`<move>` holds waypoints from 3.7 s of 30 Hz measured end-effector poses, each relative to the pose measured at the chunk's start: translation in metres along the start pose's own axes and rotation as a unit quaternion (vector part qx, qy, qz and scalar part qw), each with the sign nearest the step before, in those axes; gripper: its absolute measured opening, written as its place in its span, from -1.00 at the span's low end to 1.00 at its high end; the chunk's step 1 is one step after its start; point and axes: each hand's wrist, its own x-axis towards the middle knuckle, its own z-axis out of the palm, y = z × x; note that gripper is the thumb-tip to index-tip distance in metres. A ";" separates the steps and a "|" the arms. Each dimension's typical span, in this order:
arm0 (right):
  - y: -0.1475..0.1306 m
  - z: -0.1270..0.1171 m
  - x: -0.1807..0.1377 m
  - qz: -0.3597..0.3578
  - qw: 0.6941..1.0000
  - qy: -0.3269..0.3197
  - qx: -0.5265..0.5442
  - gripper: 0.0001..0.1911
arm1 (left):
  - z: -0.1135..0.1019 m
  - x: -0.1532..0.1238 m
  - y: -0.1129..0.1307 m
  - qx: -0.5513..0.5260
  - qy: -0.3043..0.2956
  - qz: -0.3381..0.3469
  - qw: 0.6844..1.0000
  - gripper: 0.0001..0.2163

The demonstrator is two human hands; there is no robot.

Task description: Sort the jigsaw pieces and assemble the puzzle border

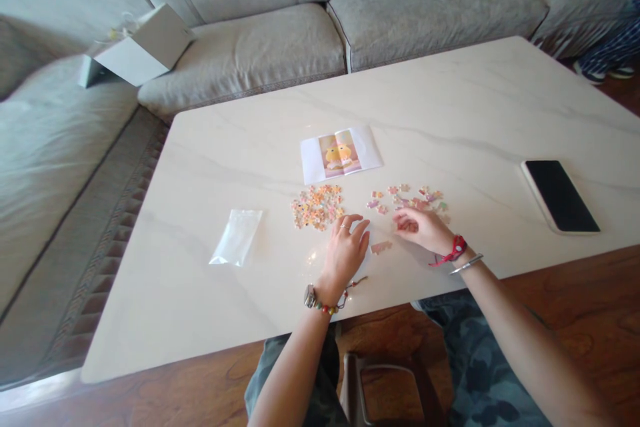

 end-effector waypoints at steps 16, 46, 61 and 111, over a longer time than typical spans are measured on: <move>0.002 -0.002 -0.015 0.013 0.995 -0.071 -0.063 -0.77 | 0.000 -0.027 0.025 0.038 -0.119 0.070 0.990 -0.76; 0.043 -0.088 -0.032 0.001 0.958 0.135 -0.254 -0.85 | 0.009 -0.017 0.008 0.020 -0.040 0.053 0.998 -0.74; 0.052 -0.079 -0.031 -0.003 0.967 0.034 -0.253 -0.90 | 0.010 -0.017 -0.005 -0.017 -0.018 0.032 0.999 -0.77; -0.001 0.009 -0.009 -0.147 0.965 -0.026 -0.215 -0.65 | 0.014 -0.021 0.000 -0.001 -0.070 0.071 0.995 -0.73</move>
